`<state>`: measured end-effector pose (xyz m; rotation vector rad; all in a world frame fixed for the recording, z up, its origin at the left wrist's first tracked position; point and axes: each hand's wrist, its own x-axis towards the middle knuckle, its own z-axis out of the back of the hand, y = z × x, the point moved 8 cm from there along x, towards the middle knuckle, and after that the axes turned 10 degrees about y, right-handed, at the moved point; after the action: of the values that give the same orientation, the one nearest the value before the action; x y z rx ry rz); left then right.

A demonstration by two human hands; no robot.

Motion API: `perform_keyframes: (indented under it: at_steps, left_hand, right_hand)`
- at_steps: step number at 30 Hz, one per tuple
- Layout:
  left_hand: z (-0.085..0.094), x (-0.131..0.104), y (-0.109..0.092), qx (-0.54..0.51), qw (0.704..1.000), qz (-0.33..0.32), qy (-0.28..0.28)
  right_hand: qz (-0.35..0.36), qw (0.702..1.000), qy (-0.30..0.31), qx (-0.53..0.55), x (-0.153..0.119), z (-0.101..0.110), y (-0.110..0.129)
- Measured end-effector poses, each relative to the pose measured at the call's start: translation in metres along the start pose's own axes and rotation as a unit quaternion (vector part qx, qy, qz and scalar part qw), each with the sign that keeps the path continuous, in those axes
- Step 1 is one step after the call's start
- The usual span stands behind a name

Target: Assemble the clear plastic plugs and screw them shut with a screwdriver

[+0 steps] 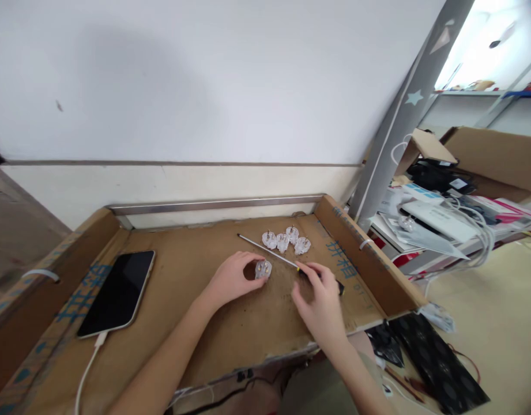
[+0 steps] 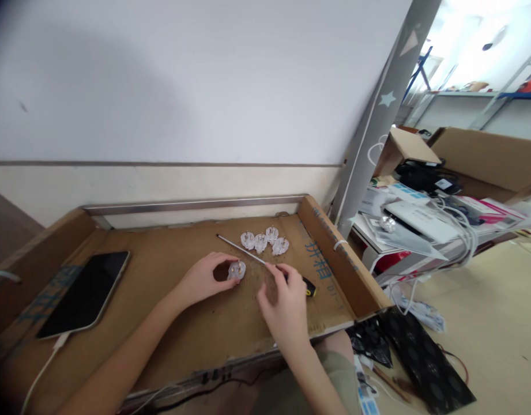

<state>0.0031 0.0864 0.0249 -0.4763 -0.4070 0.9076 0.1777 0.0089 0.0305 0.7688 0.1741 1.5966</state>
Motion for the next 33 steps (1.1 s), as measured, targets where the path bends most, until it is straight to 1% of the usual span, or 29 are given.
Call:
perform_keyframes:
  at_steps: [2, 4, 7, 10, 12, 17, 22, 27, 33]
  left_hand:
    - [0.0, 0.001, 0.0, 0.019, 1.0, 0.002, -0.003]
    - [0.002, 0.001, 0.001, 0.046, 0.999, 0.001, -0.005]
    - [0.003, 0.0, 0.003, 0.061, 0.998, 0.005, 0.004]
    - [0.003, 0.0, 0.009, 0.053, 0.998, 0.022, 0.005]
    - [0.003, 0.0, 0.012, 0.053, 0.998, 0.031, -0.002]
    - [0.004, 0.001, 0.014, 0.063, 0.997, 0.03, -0.016]
    - [0.006, 0.0, 0.016, 0.054, 0.996, 0.061, -0.034]
    - [0.008, 0.001, 0.011, 0.045, 0.996, 0.06, -0.049]
    - [0.007, 0.002, 0.014, 0.034, 0.996, 0.069, -0.053]
  right_hand:
    - [0.038, 0.997, 0.051, 0.043, 0.022, -0.022, 0.019]
    - [0.058, 0.991, 0.097, 0.077, 0.044, -0.046, 0.031]
    - [0.061, 0.983, 0.131, 0.112, 0.069, -0.074, 0.036]
    - [0.073, 0.977, 0.143, 0.143, 0.079, -0.087, 0.034]
    - [0.08, 0.973, 0.144, 0.164, 0.08, -0.089, 0.032]
    - [0.088, 0.967, 0.134, 0.198, 0.074, -0.085, 0.033]
    - [0.105, 0.96, 0.132, 0.222, 0.074, -0.083, 0.039]
    - [0.096, 0.958, 0.117, 0.244, 0.075, -0.082, 0.035]
    - [0.081, 0.951, 0.113, 0.275, 0.077, -0.084, 0.031]
